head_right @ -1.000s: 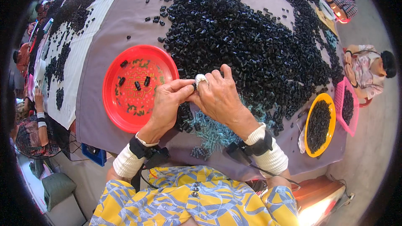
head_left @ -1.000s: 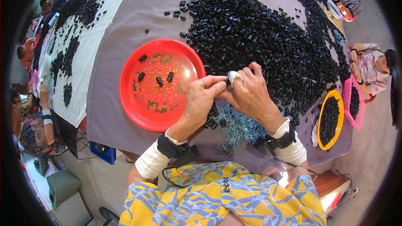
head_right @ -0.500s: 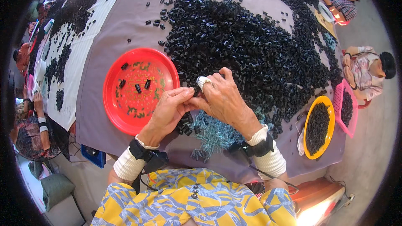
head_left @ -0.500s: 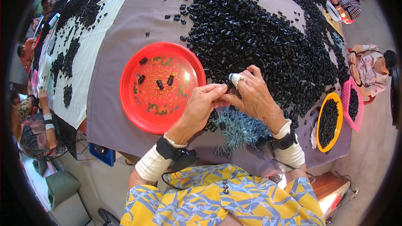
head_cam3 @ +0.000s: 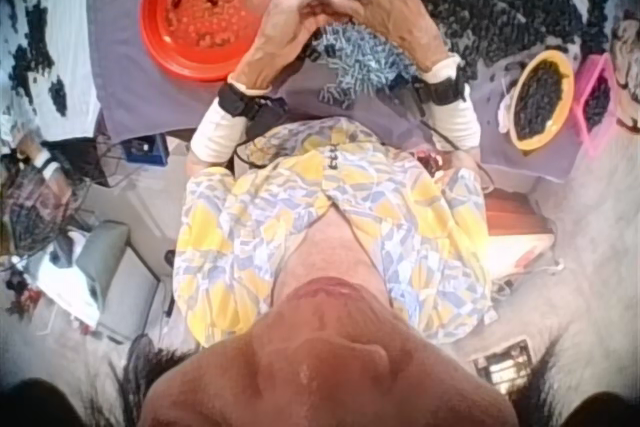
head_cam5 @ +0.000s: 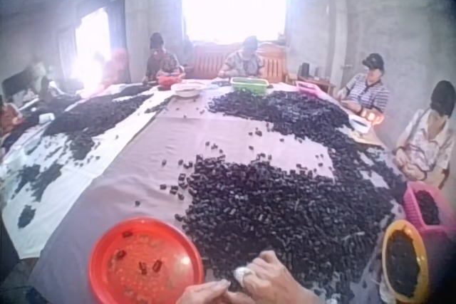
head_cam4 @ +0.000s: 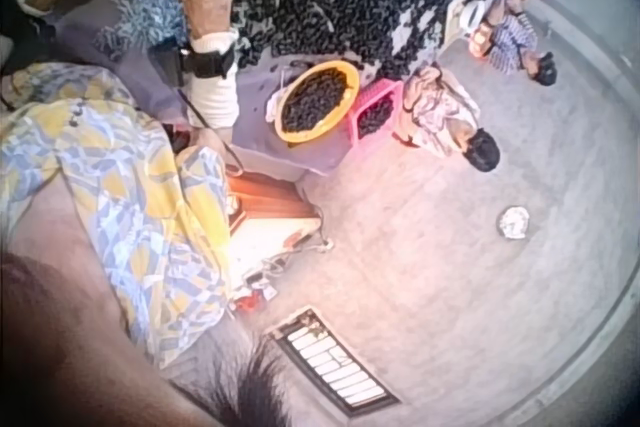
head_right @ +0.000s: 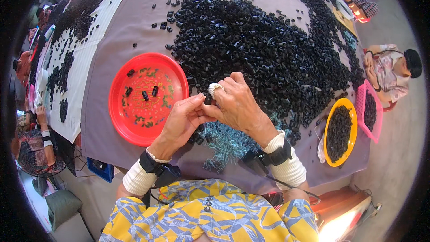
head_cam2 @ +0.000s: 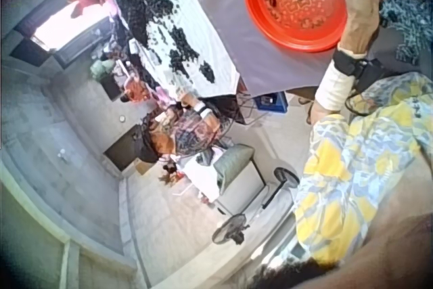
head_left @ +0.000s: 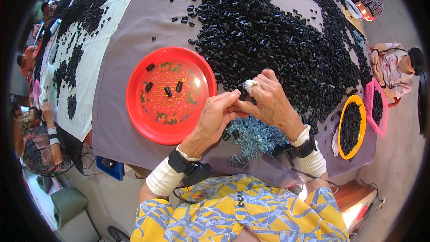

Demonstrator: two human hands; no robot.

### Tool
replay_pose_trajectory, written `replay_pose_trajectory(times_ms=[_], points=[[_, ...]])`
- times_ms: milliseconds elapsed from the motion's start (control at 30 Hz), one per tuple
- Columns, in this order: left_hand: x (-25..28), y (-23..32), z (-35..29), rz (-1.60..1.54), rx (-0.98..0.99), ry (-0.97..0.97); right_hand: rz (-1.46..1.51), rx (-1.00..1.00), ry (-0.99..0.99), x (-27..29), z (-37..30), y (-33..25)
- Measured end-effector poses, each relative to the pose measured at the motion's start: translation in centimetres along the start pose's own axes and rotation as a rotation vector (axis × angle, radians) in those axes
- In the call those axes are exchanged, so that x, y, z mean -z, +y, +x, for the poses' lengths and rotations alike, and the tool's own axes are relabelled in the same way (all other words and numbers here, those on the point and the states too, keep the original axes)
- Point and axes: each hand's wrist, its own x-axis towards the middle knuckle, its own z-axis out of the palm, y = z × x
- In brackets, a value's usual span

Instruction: Apply adhesive to small black components and join them together to assemble parts.

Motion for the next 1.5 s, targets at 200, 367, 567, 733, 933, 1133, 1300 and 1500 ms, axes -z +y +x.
replay_pose_trajectory(times_ms=[200, 367, 567, 733, 933, 1133, 1300, 1500], points=[[0.5, -0.3, 0.3, -0.074, 0.009, -0.011, 0.042, 0.016, -0.007, -0.2, -0.1, 0.1], [-0.2, -0.1, -0.4, 0.130, -0.033, 0.009, 0.029, 0.071, -0.039, 0.0, -0.1, 0.1], [0.2, -0.2, -1.1, 0.268, -0.054, 0.013, 0.012, 0.052, -0.104, 0.1, -0.5, -0.4], [3.6, 2.0, -2.5, 0.144, -0.243, 0.315, 0.027, -0.064, -0.017, 1.8, 0.5, 0.5], [7.7, 2.7, -3.9, -0.028, -0.235, 0.430, -0.027, -0.073, -0.076, 0.5, -0.9, 1.7], [6.7, 2.5, -4.6, 0.067, -0.178, 0.401, -0.093, -0.090, -0.179, -1.0, -1.9, 1.6], [5.1, 2.3, -3.5, 0.085, -0.202, 0.326, -0.143, -0.049, -0.207, -1.5, -1.6, 1.0], [3.8, 1.8, -2.2, 0.149, -0.173, 0.262, -0.329, -0.213, -0.147, -1.6, -1.5, 1.8]])
